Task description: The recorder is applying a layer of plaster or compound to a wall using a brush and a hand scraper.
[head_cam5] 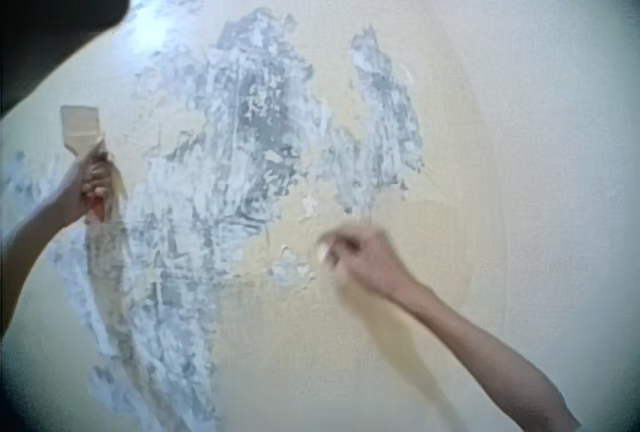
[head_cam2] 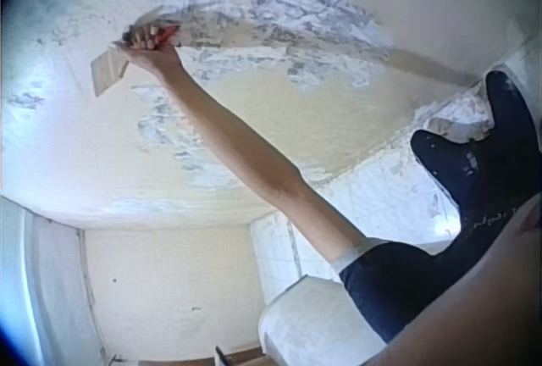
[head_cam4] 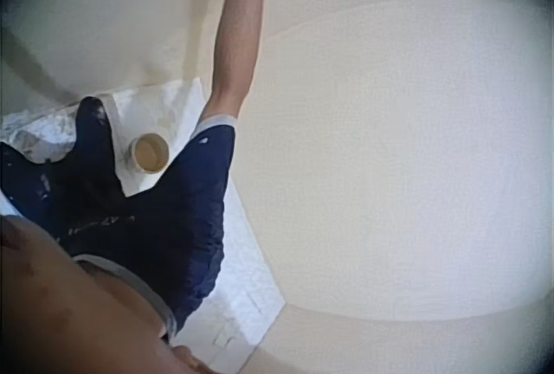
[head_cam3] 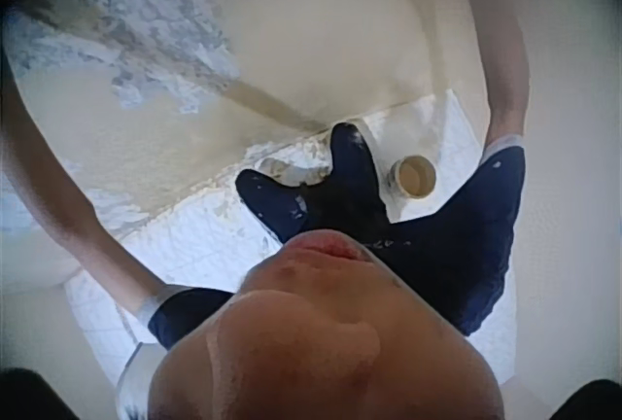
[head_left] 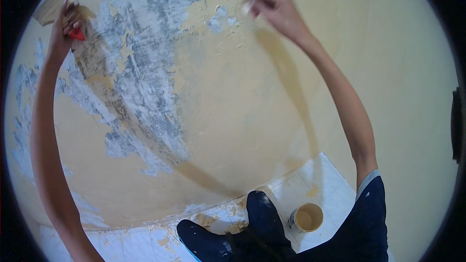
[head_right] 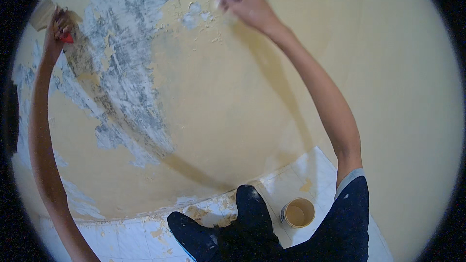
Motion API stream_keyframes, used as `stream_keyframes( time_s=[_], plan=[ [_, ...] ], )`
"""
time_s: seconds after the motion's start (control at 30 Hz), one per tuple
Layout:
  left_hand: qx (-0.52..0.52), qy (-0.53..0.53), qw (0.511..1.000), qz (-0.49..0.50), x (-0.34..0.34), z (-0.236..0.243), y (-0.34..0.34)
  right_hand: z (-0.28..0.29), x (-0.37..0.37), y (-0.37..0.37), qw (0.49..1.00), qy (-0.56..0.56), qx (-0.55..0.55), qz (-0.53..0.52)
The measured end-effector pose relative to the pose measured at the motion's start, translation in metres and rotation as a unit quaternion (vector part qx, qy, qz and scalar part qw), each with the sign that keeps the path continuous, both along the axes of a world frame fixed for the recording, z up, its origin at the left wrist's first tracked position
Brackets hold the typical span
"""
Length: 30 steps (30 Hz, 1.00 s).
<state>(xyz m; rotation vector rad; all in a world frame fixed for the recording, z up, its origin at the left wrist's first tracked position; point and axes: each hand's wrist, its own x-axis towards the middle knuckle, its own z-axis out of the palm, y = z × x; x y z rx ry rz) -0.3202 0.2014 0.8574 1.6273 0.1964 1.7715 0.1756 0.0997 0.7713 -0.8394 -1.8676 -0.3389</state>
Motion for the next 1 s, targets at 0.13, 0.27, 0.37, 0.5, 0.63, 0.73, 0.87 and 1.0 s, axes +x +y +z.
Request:
stream_keyframes(
  time_s=[0.13, 0.27, 0.37, 0.5, 0.63, 0.73, 0.87, 1.0],
  plan=[
    [-0.047, -0.018, 0.997, 0.053, 0.011, 0.000, -0.008, -0.040, -0.028, 0.008, 0.938, -0.141, -0.274, 0.162],
    [-0.035, 0.005, 0.998, 0.058, 0.017, -0.002, -0.016, -0.017, -0.040, 0.026, 0.977, -0.186, 0.100, 0.034],
    [-0.052, 0.002, 0.996, 0.068, 0.021, -0.003, -0.021, 0.008, -0.035, 0.039, 0.960, -0.198, 0.191, -0.056],
    [-0.038, -0.008, 0.996, 0.079, 0.025, -0.007, -0.024, 0.020, -0.024, 0.046, 0.896, -0.325, 0.271, -0.133],
    [-0.029, 0.013, 0.997, 0.070, 0.023, -0.009, -0.024, 0.024, -0.022, 0.044, 0.836, -0.424, 0.300, -0.174],
    [-0.025, 0.032, 0.996, 0.083, 0.021, -0.008, -0.022, 0.029, -0.026, 0.040, 0.809, -0.466, 0.293, -0.205],
    [-0.031, 0.024, 0.998, 0.058, 0.020, -0.008, -0.021, 0.033, -0.031, 0.037, 0.762, -0.522, 0.304, -0.235],
    [-0.025, 0.015, 0.997, 0.072, 0.025, -0.010, -0.023, 0.034, -0.035, 0.043, 0.747, -0.525, 0.332, -0.236]
  ],
)
